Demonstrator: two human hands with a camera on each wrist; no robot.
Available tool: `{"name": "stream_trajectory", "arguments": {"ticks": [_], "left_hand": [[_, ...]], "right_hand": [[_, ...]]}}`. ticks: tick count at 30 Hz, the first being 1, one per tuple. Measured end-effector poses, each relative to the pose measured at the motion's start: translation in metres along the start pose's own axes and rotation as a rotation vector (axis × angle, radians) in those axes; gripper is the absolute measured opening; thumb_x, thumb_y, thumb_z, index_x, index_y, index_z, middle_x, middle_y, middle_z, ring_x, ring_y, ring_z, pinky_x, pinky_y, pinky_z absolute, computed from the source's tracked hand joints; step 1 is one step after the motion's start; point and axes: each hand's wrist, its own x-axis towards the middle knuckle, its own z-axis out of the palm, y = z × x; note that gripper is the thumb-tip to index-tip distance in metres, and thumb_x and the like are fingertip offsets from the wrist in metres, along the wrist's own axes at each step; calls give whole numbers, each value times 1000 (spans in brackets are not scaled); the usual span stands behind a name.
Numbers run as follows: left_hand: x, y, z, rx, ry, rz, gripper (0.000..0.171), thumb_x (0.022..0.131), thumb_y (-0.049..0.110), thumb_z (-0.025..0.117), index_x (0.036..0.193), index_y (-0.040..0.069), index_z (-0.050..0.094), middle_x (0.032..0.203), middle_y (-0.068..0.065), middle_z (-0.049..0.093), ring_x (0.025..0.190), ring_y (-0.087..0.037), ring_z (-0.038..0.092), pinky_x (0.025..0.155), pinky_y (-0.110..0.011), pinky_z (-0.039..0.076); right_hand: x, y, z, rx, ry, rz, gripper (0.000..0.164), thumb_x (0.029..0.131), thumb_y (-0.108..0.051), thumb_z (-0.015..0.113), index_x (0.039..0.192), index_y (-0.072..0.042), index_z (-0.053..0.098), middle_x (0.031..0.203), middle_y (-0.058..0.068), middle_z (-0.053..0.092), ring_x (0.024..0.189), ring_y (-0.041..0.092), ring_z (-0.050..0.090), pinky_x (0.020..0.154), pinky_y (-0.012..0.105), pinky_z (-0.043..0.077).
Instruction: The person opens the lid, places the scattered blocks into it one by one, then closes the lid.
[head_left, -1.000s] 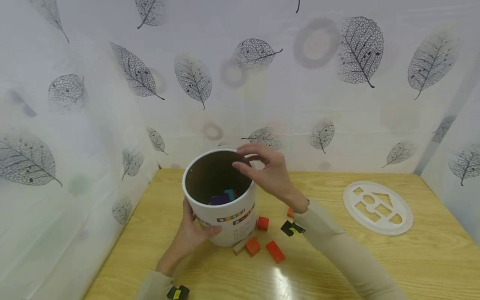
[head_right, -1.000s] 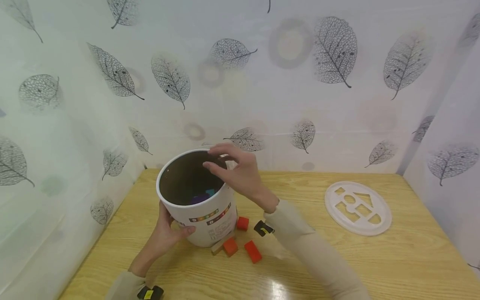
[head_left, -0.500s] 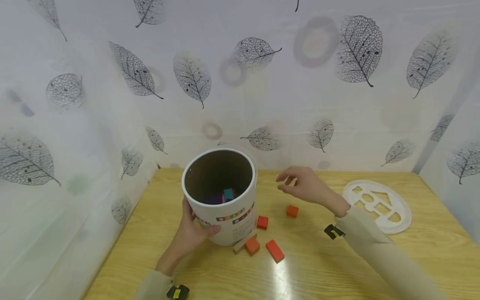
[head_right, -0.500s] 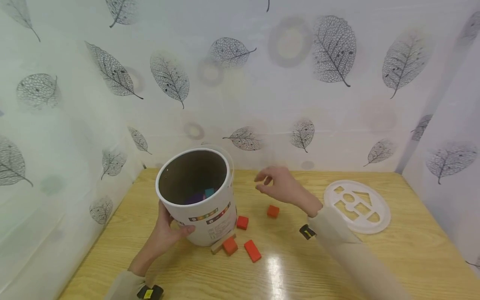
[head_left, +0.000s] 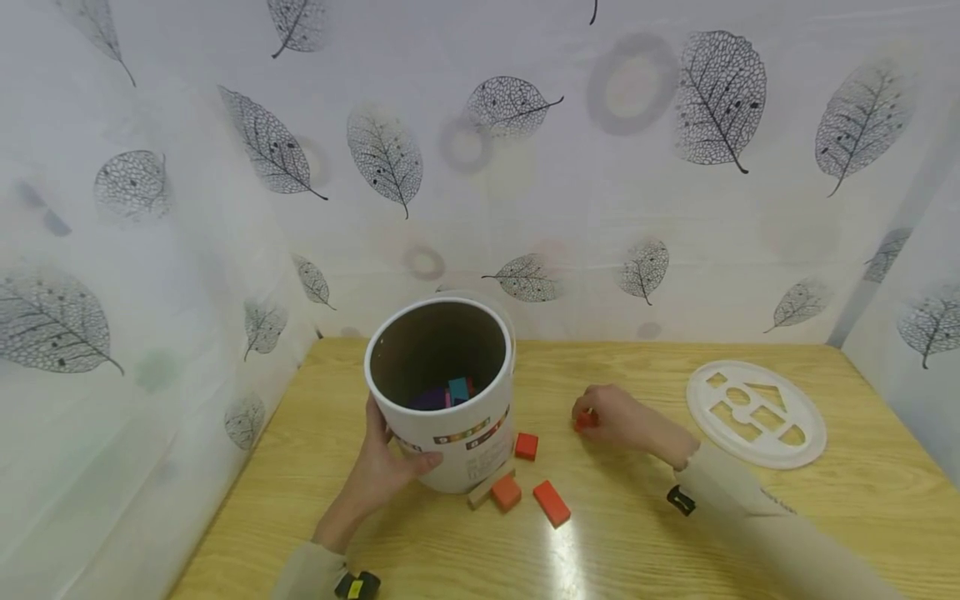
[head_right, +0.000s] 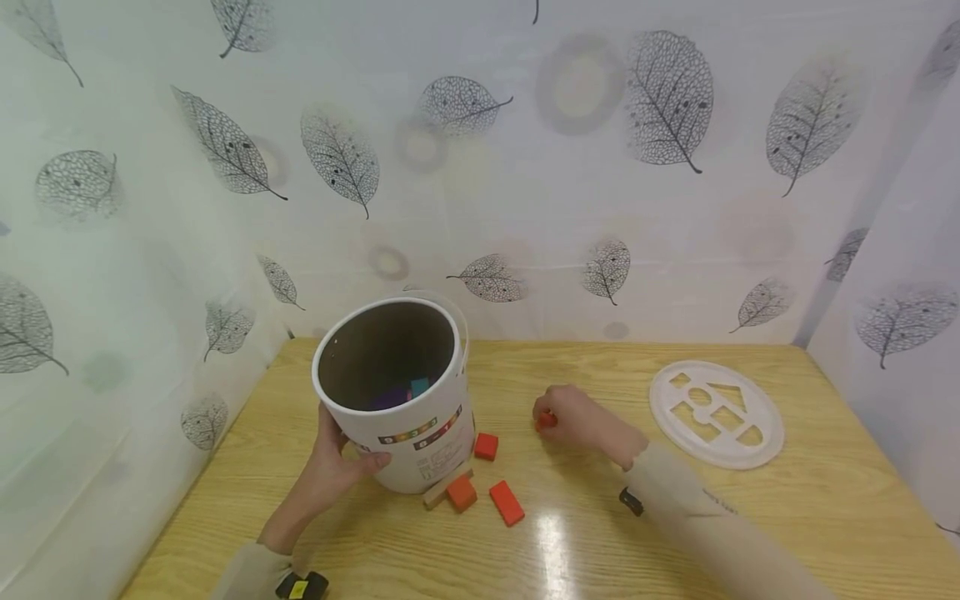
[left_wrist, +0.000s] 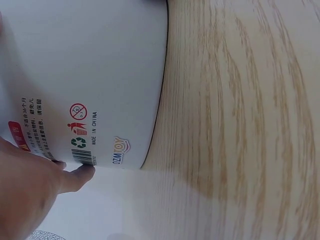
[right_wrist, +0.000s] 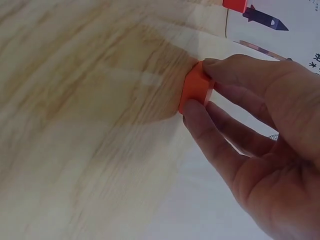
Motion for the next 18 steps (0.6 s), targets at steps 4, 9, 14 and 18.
{"name": "stream_trajectory", "arguments": {"ticks": [4,9,14,18], "left_hand": [[-1,2,0,-6,-4,-3,129,78,19,88,161,44,-9,173,-2,6,158,-38,13,117,-79,20],[-1,2,-1,-3,-6,-23,128,79,22,87,160,45,-8,173,-1,6,158,-37,13,118,-78,20],[-1,2,-1,4,-9,-29,127,80,23,87,160,46,-8,173,-1,6,158,-37,14,118,-78,20],[-1,1,-1,6,-10,-19,127,80,22,87,160,45,-8,173,0,6,158,-37,14,118,-79,20]], "right_hand": [[-1,-1,1,15,-9,19,13,79,1,80,84,-9,74,75,0,59,70,4,43,61,18,38],[-1,-3,2,7,-16,35,14,79,2,80,85,-9,75,79,1,62,71,5,45,62,18,40],[-2,-3,1,50,16,47,13,80,1,79,87,-9,74,78,1,61,71,6,47,62,18,42],[-2,-2,-3,139,112,44,12,82,0,79,89,-8,74,82,2,65,75,13,63,64,18,55]]}}
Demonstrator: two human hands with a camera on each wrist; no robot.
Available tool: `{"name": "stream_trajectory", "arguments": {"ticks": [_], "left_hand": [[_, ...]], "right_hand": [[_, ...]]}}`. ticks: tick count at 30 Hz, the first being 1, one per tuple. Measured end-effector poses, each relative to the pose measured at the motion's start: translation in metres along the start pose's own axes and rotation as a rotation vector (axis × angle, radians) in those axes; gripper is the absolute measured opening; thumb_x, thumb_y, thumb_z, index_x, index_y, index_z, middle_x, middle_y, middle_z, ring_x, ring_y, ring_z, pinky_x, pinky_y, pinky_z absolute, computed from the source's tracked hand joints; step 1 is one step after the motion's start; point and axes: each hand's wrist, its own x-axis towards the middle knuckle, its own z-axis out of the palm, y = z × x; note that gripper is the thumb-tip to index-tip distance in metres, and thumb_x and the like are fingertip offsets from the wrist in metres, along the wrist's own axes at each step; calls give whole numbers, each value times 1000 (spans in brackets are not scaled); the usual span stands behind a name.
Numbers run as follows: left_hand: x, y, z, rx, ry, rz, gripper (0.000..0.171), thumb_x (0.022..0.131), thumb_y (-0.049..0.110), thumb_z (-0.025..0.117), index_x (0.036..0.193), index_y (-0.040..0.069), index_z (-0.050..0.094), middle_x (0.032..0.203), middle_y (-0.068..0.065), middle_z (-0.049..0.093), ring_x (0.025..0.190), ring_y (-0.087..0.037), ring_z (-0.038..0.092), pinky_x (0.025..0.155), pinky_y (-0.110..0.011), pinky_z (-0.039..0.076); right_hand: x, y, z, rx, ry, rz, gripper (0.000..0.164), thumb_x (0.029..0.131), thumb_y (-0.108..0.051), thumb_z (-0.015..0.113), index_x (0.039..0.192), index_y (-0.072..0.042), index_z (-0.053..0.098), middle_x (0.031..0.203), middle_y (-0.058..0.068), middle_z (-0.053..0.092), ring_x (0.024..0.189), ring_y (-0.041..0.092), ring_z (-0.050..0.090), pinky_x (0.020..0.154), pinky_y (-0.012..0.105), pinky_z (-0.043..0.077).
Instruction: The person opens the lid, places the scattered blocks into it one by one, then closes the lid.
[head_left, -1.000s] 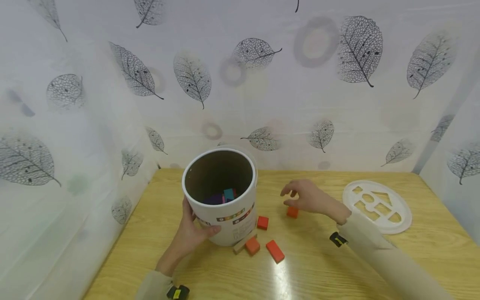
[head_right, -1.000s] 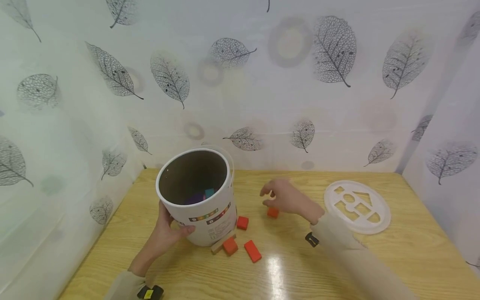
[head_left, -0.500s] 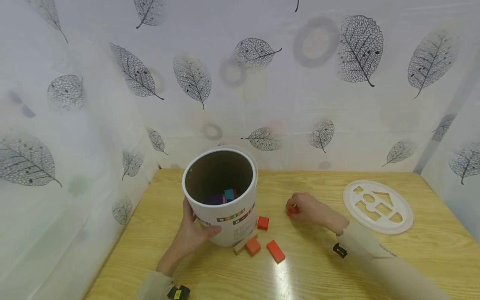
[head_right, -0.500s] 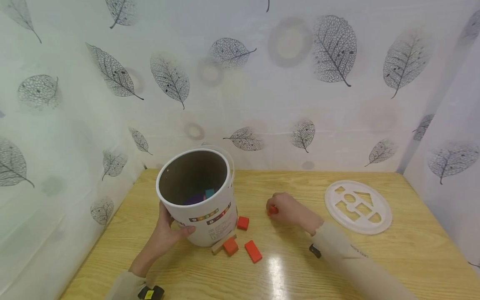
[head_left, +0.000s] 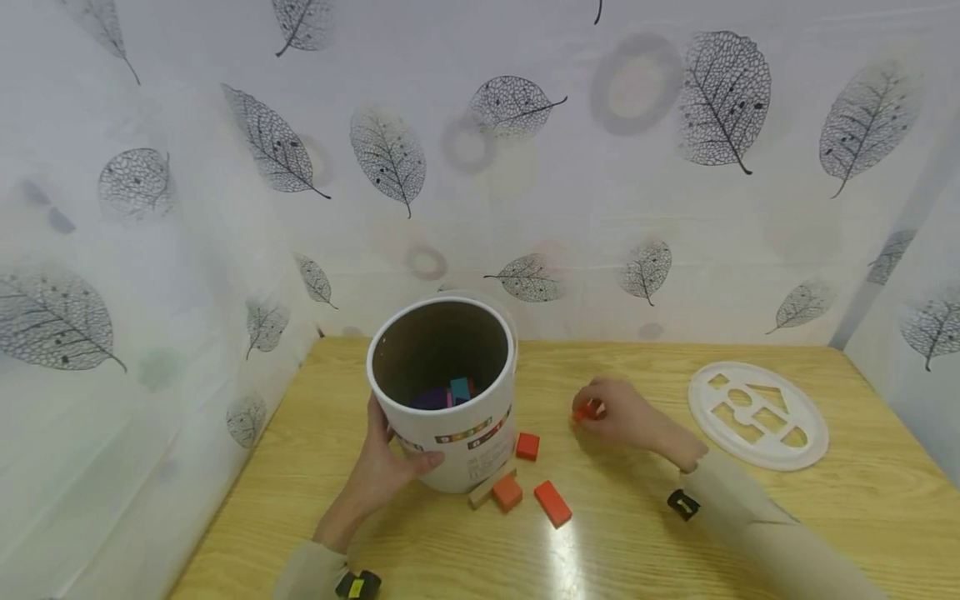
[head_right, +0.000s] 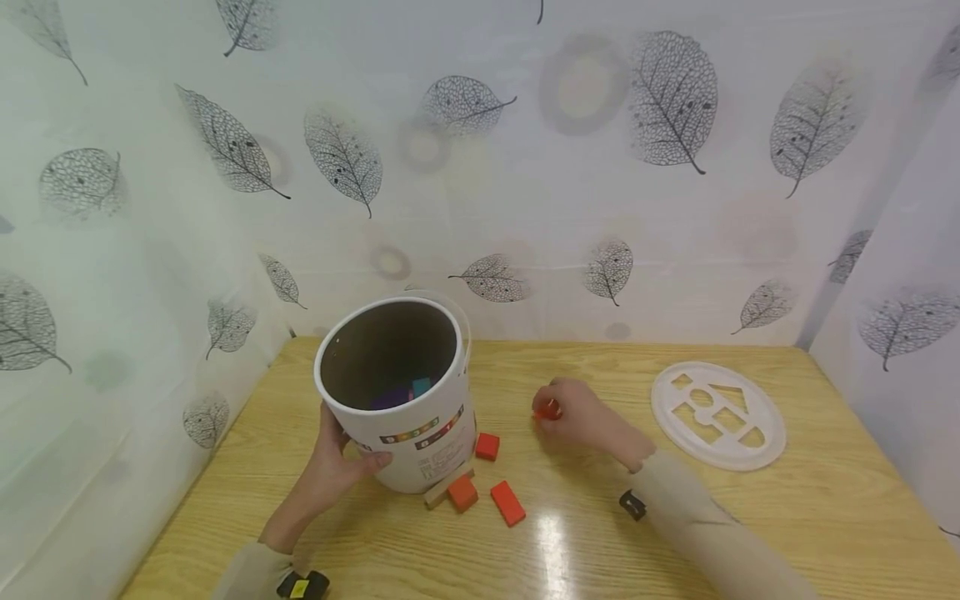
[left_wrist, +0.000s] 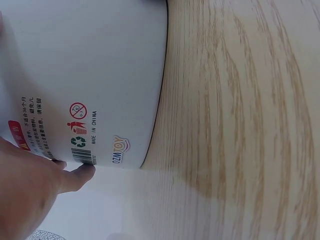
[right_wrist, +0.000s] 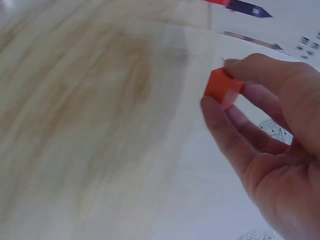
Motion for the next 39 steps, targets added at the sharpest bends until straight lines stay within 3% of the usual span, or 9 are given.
{"name": "stream_trajectory", "arguments": {"ticks": [4,11,17,22,28,35,39], "left_hand": [[0,1,0,0,1,8,127,80,22,87,161,43,-9,173,-1,6,158,-37,13,117,-79,20],[-1,0,1,3,2,4,126,80,22,87,161,44,-7,173,-1,8,158,-38,13,117,-79,20],[0,-1,1,8,4,11,127,80,22,86,161,43,-9,173,-2,6,158,-39,12,117,-80,19],[-1,-2,1,9,7,3,126,80,22,87,161,44,-8,173,-2,7,158,-39,12,116,-80,19],[-2,-2,2,-5,10,8,127,79,20,87,161,44,-6,173,0,8,159,-38,12,116,-80,18],[-1,0,2,-5,1,8,127,80,21,87,161,45,-8,173,-1,5,159,-37,11,117,-79,19],[0,-1,1,9,8,14,129,78,20,87,161,43,-9,174,-3,4,159,-38,11,118,-78,20]], "right_hand": [[0,-2,-6,107,94,-8,16,82,2,79,93,-8,75,92,5,71,83,20,72,69,20,62],[-2,-15,-23,165,270,-86,25,82,6,80,101,-10,74,99,5,72,88,19,73,72,21,64],[0,-32,-41,290,400,-183,32,81,13,78,107,-6,74,105,10,71,96,12,72,77,23,64],[-2,-43,-51,378,463,-190,35,81,18,74,109,-2,73,111,12,68,104,3,69,82,25,63],[-4,-47,-57,406,519,-185,36,78,22,74,106,1,73,111,13,66,106,6,66,82,27,64],[9,-52,-58,509,587,-320,39,71,32,70,104,11,71,109,16,67,102,9,70,81,29,64],[22,-65,-58,565,580,-339,38,73,30,70,106,11,71,112,12,67,101,11,71,84,32,64]]}}
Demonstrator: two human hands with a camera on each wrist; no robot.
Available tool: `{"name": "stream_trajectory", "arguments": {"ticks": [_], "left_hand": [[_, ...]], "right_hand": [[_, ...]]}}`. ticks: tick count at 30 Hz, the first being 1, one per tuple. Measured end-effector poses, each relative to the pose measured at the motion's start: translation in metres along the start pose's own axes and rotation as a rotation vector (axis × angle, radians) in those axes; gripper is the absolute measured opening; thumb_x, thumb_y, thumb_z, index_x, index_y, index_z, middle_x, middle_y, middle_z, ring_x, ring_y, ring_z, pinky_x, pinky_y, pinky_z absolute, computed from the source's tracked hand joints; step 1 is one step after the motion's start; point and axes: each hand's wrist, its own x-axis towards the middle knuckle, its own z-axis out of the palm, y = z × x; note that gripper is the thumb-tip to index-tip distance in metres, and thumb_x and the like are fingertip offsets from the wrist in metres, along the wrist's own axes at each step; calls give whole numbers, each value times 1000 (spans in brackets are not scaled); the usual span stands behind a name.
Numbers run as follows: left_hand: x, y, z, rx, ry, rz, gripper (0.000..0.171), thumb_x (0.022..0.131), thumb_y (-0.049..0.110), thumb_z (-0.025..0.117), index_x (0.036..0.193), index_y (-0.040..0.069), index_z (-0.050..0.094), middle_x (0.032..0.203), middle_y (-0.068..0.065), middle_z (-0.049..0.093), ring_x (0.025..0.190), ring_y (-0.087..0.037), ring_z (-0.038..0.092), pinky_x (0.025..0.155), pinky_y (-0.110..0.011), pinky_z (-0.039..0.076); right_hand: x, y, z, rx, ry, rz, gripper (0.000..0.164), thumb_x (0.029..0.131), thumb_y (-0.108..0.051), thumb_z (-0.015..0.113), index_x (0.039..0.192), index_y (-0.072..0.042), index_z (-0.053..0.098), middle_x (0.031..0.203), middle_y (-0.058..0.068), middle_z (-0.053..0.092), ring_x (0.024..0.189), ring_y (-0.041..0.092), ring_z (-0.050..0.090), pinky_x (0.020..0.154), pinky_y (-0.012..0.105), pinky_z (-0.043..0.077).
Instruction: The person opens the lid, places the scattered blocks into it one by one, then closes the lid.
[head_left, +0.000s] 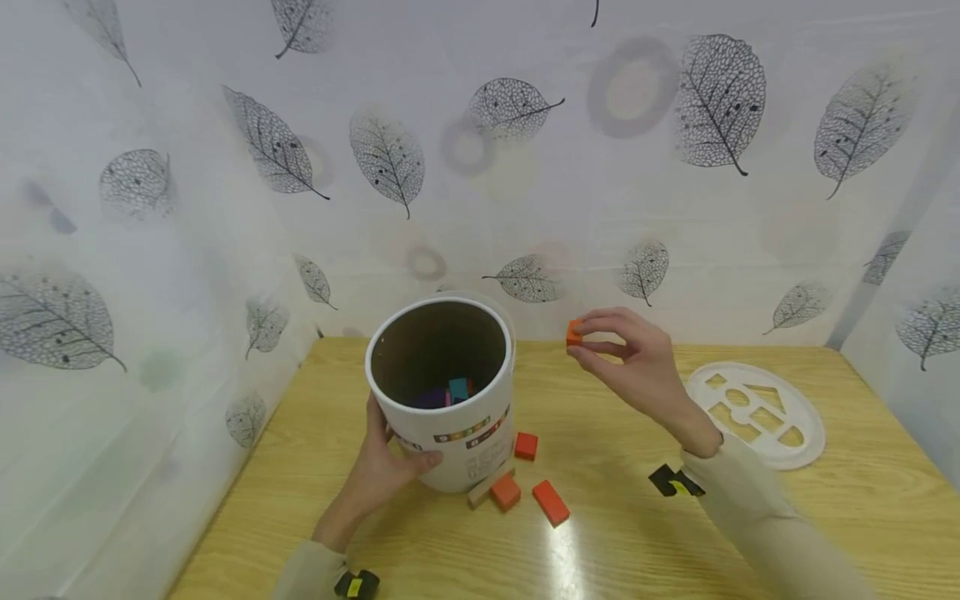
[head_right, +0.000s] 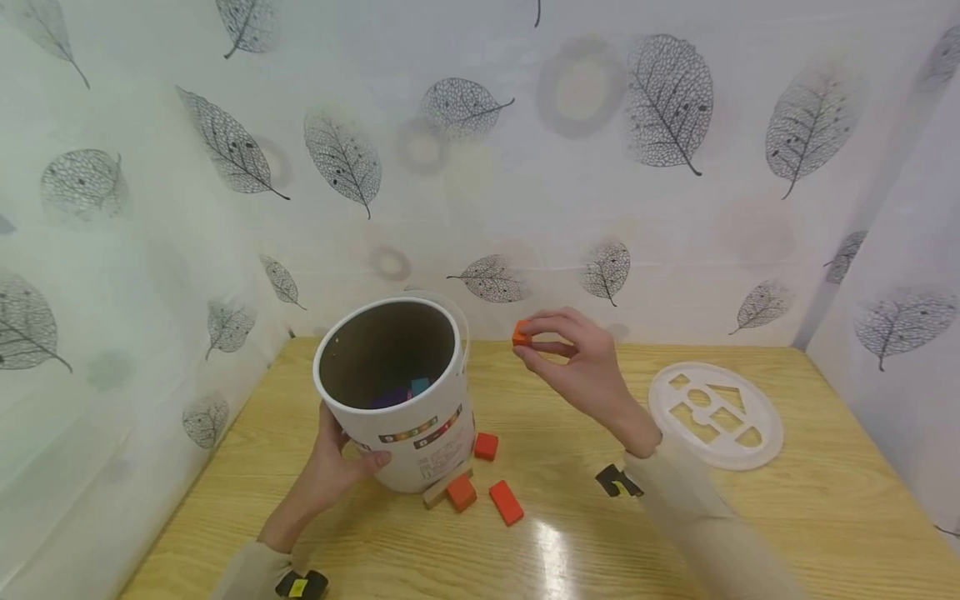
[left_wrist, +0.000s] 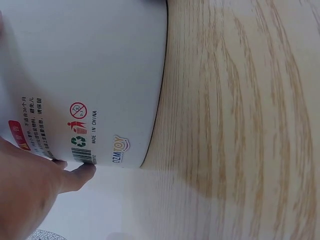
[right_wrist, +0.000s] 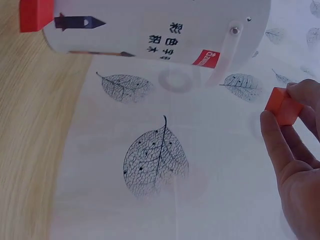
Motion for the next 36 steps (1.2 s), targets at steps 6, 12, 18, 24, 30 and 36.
{"name": "stream_trajectory", "arguments": {"ticks": [6,12,18,24,30,36], "left_hand": [[0,-2,-1,-1,1,19,131,77,18,88,162,40,-9,174,-4,4,159,-39,10,117,-79,19],[1,-2,0,-2,11,1,129,78,19,88,162,40,-8,173,-5,5,158,-39,11,117,-79,19],[0,-1,0,5,2,-16,129,78,20,88,161,44,-8,174,-4,4,159,-38,11,118,-79,20],[0,1,0,-4,-7,-16,129,78,20,88,160,47,-9,174,-3,3,159,-37,9,117,-79,19],[0,0,-1,-3,-15,-8,128,79,19,87,160,46,-9,174,-3,3,159,-38,9,117,-79,19],[0,-1,-1,2,-10,-6,129,79,19,87,161,44,-10,174,-5,3,158,-40,9,116,-80,19]], "right_hand": [[23,-6,30,-6,-48,-48,36,75,24,74,107,8,71,113,16,66,101,10,71,85,33,64],[50,-3,60,-117,-97,-222,35,75,15,81,106,1,74,111,16,68,99,18,74,86,29,64],[63,-4,82,-156,-141,-285,31,77,8,83,106,-1,74,109,14,68,94,21,73,83,28,64],[68,-5,96,-214,-148,-321,32,75,4,86,104,-3,75,107,11,69,94,18,68,75,30,64],[70,-4,101,-229,-145,-325,29,76,2,87,103,-4,76,106,10,71,99,20,68,82,30,63],[72,-5,101,-219,-146,-329,28,77,2,86,102,-3,75,105,11,71,95,20,69,79,30,64]]}}
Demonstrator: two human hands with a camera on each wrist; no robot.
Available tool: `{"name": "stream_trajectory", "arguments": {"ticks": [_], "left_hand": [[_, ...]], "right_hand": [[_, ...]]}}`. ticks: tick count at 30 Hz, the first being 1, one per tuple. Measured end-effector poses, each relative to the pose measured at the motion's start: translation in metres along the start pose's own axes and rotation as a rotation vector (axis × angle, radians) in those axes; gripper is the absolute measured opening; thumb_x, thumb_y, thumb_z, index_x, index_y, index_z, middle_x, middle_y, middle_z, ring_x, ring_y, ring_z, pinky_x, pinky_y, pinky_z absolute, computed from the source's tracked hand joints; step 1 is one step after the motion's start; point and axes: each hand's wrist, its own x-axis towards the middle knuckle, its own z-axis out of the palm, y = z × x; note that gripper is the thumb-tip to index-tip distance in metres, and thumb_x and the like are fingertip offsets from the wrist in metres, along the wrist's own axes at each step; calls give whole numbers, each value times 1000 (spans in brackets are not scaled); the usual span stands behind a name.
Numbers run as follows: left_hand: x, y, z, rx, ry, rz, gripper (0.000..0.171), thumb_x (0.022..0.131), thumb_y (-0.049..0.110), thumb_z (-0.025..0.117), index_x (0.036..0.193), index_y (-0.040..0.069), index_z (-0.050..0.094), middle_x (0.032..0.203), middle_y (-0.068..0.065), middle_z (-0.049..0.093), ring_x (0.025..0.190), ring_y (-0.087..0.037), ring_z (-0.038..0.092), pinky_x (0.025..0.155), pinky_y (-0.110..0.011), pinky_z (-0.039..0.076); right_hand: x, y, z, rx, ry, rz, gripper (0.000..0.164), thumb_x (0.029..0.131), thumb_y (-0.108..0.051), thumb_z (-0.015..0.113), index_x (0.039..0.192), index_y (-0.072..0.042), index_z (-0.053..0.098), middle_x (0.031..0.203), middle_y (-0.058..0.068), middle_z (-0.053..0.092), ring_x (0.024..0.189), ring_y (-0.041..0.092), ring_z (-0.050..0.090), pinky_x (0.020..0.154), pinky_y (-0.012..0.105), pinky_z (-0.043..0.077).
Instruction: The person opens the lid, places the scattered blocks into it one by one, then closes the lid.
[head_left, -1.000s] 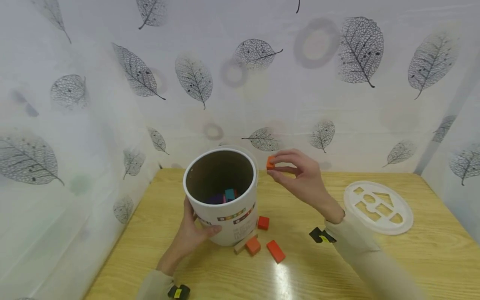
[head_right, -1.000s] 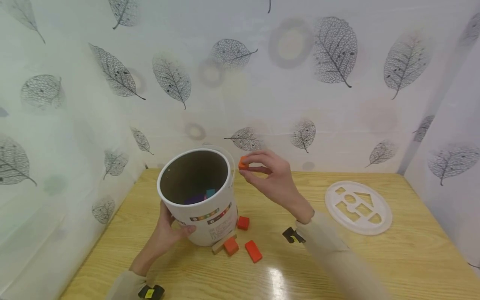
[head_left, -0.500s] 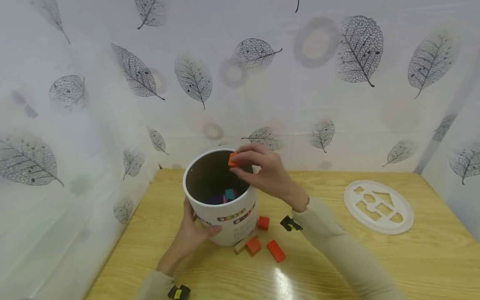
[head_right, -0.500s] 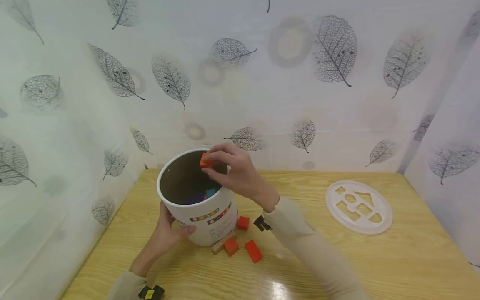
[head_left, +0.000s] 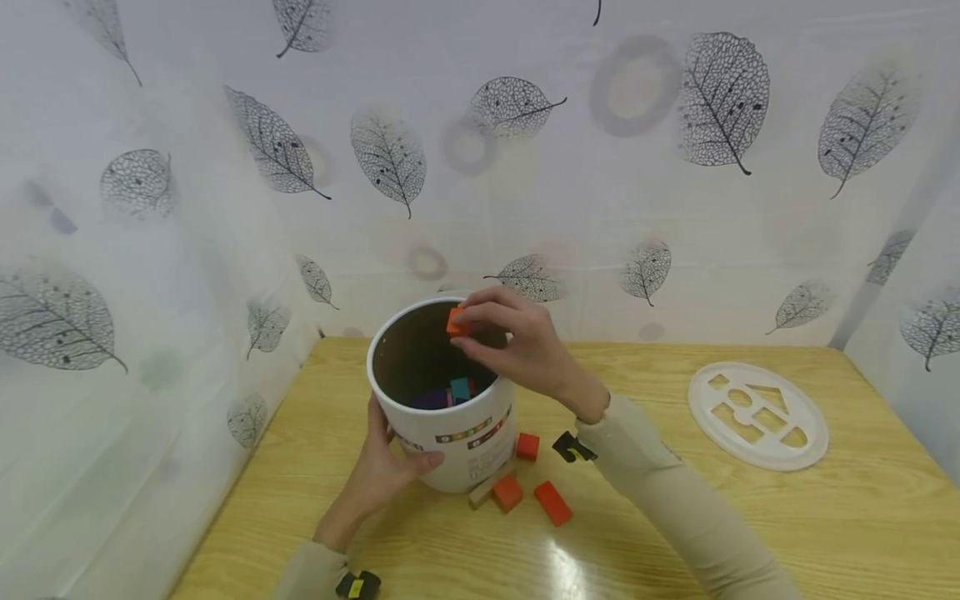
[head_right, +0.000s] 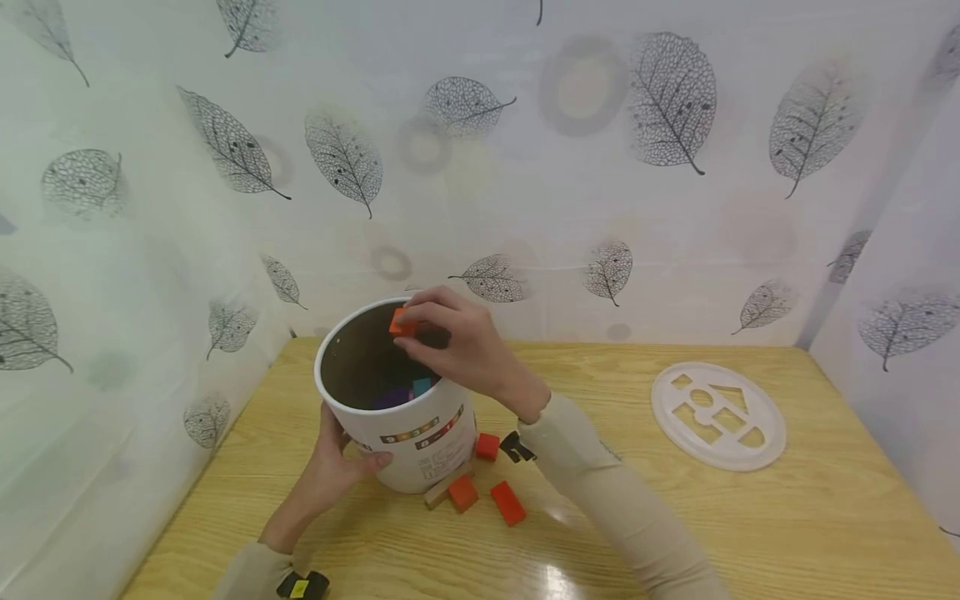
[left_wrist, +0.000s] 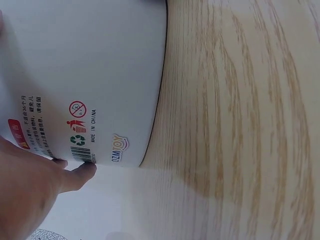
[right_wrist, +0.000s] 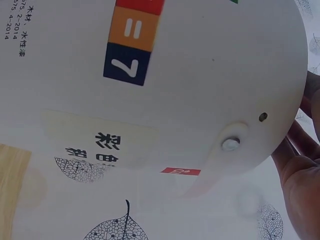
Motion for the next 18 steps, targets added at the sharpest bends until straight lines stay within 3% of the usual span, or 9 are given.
{"name": "stream_trajectory", "arguments": {"ticks": [5,15,18], "left_hand": [[1,-2,0,6,5,1,128,79,18,87,161,43,-9,173,-6,4,158,-41,10,116,-81,20],[1,-3,0,18,3,22,128,79,18,87,161,43,-9,173,-7,5,158,-43,11,115,-81,21],[1,-3,0,15,2,19,128,79,19,87,161,42,-8,173,-6,5,158,-43,11,115,-81,21]], "right_hand": [[-2,1,0,-17,-12,11,28,77,1,86,103,-4,76,105,10,70,97,20,68,79,30,63],[-3,0,-4,-29,-4,31,27,78,-2,86,103,-4,76,108,14,71,104,25,68,95,34,60],[-4,-2,-9,-13,15,30,26,79,1,84,103,-2,75,108,14,71,94,23,70,86,33,63]]}}
